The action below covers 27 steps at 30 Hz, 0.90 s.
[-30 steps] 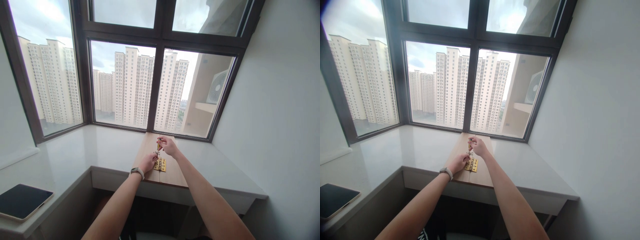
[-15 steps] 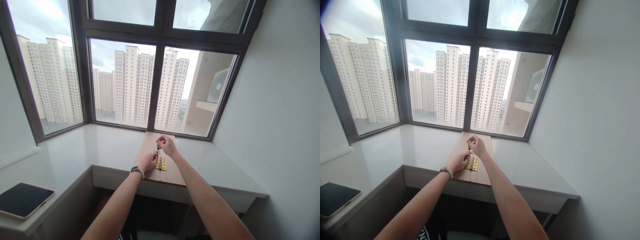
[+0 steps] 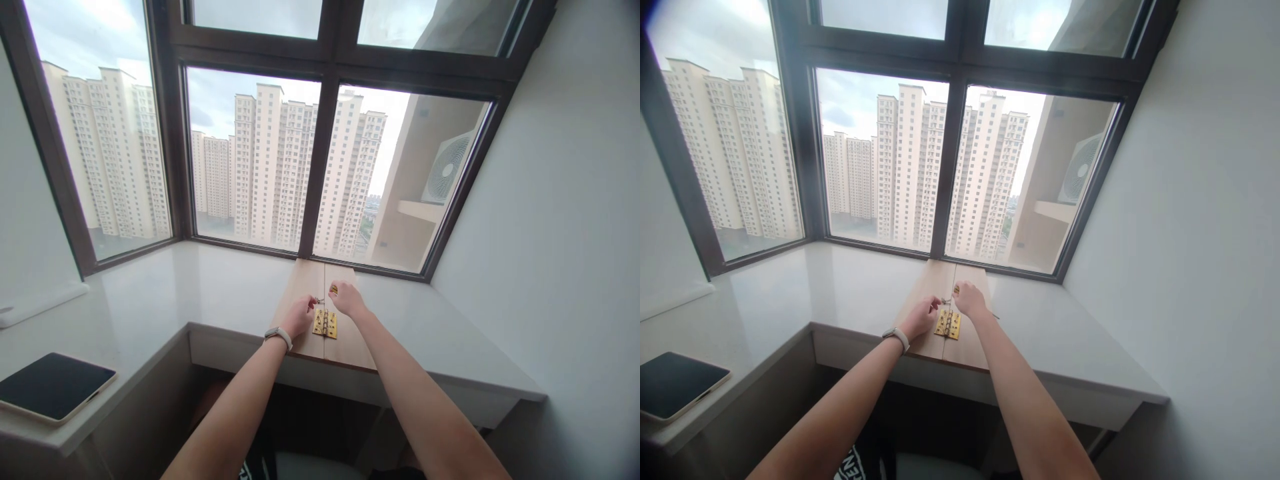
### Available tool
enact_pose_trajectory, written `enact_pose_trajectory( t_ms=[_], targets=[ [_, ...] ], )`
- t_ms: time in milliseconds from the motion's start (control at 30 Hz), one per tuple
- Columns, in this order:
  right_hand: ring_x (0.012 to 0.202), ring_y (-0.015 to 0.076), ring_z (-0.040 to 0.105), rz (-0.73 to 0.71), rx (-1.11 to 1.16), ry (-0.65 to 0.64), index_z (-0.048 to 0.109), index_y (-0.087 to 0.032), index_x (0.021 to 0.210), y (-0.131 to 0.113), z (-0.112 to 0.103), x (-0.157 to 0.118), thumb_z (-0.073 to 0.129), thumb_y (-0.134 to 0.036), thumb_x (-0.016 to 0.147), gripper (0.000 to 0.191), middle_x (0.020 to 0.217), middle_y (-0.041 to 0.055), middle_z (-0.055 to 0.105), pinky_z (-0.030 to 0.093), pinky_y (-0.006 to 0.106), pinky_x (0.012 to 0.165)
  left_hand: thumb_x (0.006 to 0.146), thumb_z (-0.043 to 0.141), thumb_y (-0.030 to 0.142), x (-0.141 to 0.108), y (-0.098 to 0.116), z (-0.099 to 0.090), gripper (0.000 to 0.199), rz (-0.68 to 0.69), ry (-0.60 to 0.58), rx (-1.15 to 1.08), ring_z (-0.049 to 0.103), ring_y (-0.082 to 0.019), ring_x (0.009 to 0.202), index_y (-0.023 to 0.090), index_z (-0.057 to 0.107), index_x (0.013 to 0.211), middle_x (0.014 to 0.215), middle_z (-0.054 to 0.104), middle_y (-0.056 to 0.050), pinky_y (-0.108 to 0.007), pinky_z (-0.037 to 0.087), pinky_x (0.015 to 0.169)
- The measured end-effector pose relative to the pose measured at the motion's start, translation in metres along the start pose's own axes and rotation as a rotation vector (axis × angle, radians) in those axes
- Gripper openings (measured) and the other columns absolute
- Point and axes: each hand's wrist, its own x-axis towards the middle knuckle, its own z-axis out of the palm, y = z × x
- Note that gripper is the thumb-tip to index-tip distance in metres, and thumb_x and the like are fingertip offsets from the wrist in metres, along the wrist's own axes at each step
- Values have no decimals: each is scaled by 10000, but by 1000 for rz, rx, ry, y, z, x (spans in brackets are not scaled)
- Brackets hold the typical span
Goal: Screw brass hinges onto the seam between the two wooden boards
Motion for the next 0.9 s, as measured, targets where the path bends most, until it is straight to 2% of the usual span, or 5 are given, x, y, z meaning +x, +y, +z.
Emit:
enact_pose_trajectory(
  t_ms=[133,400,600,733,900],
  targets=[
    [894,180,648,36,-54,-149,726,-232,966,13,29,3,652,-282,900,111,1037,69,727,392,261,701,863,500,46,0,0,0,291,4,3,13,648,-183,881,166,665,1071,965,709,-75,-286,495,824],
    [904,162,664,39,-73,-177,742,-241,963,8,57,18,668,-258,896,102,1069,56,741,403,242,713,863,499,53,0,2,0,278,5,-13,37,644,-190,884,157,653,1070,963,708,-89,-290,492,823],
    [887,187,667,34,-88,-179,710,-214,1021,10,52,18,629,-294,943,138,1020,94,742,410,265,715,866,501,51,-1,4,-2,279,4,-26,29,646,-198,889,165,659,1065,956,707,-85,-299,496,830],
    [918,174,663,9,-71,-195,698,-235,1077,17,43,15,650,-298,933,164,1033,68,746,403,249,724,878,514,67,-2,8,-5,266,-16,-37,4,651,-203,890,171,668,1068,966,713,-86,-306,503,830],
    [869,147,668,26,-60,-223,723,-217,1005,13,46,15,686,-266,903,120,990,55,754,401,220,697,881,514,73,-3,9,-6,268,-17,-28,13,651,-202,892,174,673,1071,962,714,-85,-307,500,838]
  ],
)
